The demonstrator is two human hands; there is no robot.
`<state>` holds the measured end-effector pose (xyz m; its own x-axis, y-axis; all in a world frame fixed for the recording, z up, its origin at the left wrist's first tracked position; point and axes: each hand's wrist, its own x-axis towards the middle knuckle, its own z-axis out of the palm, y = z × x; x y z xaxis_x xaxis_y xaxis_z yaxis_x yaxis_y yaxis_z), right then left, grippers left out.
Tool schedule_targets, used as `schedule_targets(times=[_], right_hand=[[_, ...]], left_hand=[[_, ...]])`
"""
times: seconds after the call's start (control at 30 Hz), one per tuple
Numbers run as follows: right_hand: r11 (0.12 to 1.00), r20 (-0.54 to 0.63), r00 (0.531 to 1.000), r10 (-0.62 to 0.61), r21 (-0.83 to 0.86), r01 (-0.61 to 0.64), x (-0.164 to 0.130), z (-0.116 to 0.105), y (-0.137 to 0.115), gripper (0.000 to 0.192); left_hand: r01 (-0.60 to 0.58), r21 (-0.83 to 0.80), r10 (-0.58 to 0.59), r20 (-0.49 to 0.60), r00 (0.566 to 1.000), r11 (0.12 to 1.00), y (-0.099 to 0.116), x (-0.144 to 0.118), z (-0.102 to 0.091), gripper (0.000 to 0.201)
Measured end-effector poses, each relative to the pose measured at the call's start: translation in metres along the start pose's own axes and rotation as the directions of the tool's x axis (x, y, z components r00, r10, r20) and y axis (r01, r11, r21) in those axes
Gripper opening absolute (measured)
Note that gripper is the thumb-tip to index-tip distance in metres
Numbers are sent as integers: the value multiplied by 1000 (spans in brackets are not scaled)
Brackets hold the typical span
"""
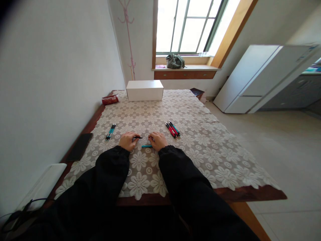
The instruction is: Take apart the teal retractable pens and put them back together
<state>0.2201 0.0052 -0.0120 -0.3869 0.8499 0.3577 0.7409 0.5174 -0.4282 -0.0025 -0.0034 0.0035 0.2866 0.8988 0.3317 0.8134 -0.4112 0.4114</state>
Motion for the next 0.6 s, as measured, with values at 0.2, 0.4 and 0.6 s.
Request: schedule_targets(times=[0.2,0.4,0.6], right_hand=[[1000,2,1000,16,5,-16,0,-1,-2,9],[1000,5,1000,14,11,-14,-1,-2,-2,9],[1000,7,1000,-11,11,11,0,-2,-1,10]], left_hand=[[-9,-13,9,5,1000,1000,0,1,0,18],[-67,-40,68,33,997,997,-1,2,0,18],[-82,-53,83,21,996,995,-1,1,0,17]])
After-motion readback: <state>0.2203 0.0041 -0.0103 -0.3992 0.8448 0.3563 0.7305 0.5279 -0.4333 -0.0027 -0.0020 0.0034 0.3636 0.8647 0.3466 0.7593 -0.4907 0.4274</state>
